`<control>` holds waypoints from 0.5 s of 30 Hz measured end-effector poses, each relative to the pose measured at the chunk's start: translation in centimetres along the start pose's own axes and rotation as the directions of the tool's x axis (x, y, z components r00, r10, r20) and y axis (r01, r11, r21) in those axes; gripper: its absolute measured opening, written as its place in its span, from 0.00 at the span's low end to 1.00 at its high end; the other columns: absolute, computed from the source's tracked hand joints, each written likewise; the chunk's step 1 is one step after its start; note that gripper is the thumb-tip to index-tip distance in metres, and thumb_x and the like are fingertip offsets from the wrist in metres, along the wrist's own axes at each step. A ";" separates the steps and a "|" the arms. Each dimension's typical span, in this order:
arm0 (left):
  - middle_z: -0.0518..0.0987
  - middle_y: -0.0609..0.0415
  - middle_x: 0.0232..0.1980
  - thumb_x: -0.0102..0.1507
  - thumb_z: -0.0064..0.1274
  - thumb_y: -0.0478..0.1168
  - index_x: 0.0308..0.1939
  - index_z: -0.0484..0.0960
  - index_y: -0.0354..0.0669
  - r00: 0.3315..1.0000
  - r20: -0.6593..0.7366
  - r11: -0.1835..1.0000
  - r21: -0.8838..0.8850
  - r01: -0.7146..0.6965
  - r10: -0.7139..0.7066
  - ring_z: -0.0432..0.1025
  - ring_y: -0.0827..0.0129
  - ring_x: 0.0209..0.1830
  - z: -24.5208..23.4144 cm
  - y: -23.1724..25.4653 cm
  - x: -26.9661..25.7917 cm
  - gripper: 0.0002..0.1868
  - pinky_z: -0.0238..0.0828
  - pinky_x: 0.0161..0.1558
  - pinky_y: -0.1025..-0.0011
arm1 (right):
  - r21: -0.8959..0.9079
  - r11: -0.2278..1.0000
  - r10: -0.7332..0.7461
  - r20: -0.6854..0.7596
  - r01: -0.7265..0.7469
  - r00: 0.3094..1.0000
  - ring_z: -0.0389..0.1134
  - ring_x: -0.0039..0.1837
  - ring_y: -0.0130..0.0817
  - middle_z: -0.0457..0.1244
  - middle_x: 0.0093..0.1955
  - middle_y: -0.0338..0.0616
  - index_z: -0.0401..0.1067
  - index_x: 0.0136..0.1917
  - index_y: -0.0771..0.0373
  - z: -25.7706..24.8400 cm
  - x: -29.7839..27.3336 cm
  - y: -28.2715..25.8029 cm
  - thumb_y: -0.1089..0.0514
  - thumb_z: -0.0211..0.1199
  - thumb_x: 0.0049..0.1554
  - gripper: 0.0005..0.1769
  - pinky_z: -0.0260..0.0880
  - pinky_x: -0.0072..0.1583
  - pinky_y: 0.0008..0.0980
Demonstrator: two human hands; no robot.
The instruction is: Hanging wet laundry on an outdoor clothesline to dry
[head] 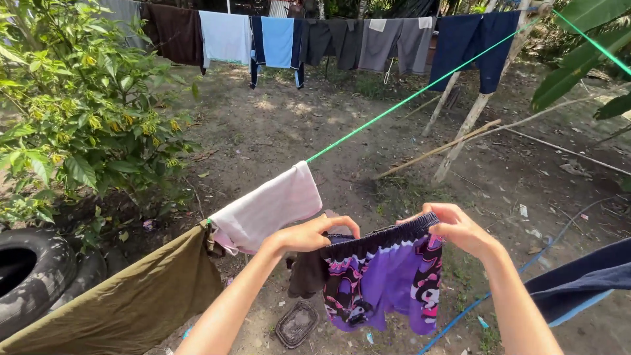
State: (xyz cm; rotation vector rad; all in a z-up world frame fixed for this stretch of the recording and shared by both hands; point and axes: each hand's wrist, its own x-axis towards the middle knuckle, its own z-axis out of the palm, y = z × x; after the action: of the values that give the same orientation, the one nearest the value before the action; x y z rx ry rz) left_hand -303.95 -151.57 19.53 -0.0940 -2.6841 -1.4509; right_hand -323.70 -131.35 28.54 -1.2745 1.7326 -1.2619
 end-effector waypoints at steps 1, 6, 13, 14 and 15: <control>0.67 0.54 0.68 0.52 0.32 0.22 0.57 0.67 0.55 1.000 -0.002 1.000 0.003 0.003 -0.003 0.47 0.55 0.76 -0.5 -1.9 1.2 0.33 0.23 0.70 0.43 | 0.002 1.000 -0.003 0.003 0.003 1.000 0.60 0.38 0.29 0.60 0.35 0.39 0.66 0.36 0.63 -1.8 1.7 3.1 0.68 0.61 0.41 0.09 0.59 0.37 0.26; 0.71 0.55 0.65 0.52 0.36 0.25 0.58 0.74 0.63 0.991 -0.041 0.968 0.210 0.136 -0.130 0.53 0.42 0.68 -2.9 -4.7 4.0 0.35 0.36 0.71 0.46 | -0.001 0.998 -0.061 0.077 0.061 0.995 0.60 0.37 0.33 0.58 0.32 0.41 0.63 0.36 0.65 -4.7 6.0 8.9 0.75 0.65 0.39 0.15 0.61 0.35 0.28; 0.73 0.53 0.63 0.52 0.33 0.23 0.53 0.73 0.56 1.000 -0.016 0.996 0.086 -0.020 0.022 0.52 0.51 0.73 -4.8 -2.8 5.3 0.31 0.27 0.71 0.47 | 0.034 0.992 0.120 0.105 -0.124 0.987 0.66 0.39 0.34 0.67 0.40 0.48 0.64 0.46 0.61 -6.7 10.3 9.2 0.72 0.62 0.44 0.17 0.64 0.40 0.31; 0.69 0.50 0.66 0.50 0.32 0.22 0.56 0.69 0.54 0.999 -0.039 0.998 0.061 -0.021 0.023 0.50 0.49 0.73 -4.9 -3.4 5.8 0.33 0.27 0.71 0.44 | 0.082 0.988 0.119 0.102 -0.127 0.988 0.67 0.41 0.36 0.68 0.43 0.51 0.65 0.49 0.59 -7.6 11.4 10.4 0.71 0.58 0.43 0.19 0.65 0.41 0.31; 0.65 0.48 0.68 0.49 0.31 0.21 0.59 0.65 0.53 0.998 -0.061 0.999 0.030 -0.023 0.025 0.48 0.47 0.74 -4.7 -4.0 6.4 0.36 0.28 0.70 0.42 | 0.129 0.982 0.124 0.098 -0.136 0.987 0.68 0.44 0.38 0.69 0.46 0.53 0.65 0.51 0.57 -8.5 12.2 11.7 0.70 0.54 0.43 0.22 0.65 0.41 0.32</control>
State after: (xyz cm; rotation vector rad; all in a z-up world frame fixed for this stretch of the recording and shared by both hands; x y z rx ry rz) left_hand -310.46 -157.62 19.42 -0.0781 -2.6452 -1.3836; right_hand -339.12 -139.29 20.95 -1.1042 1.6118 -1.2065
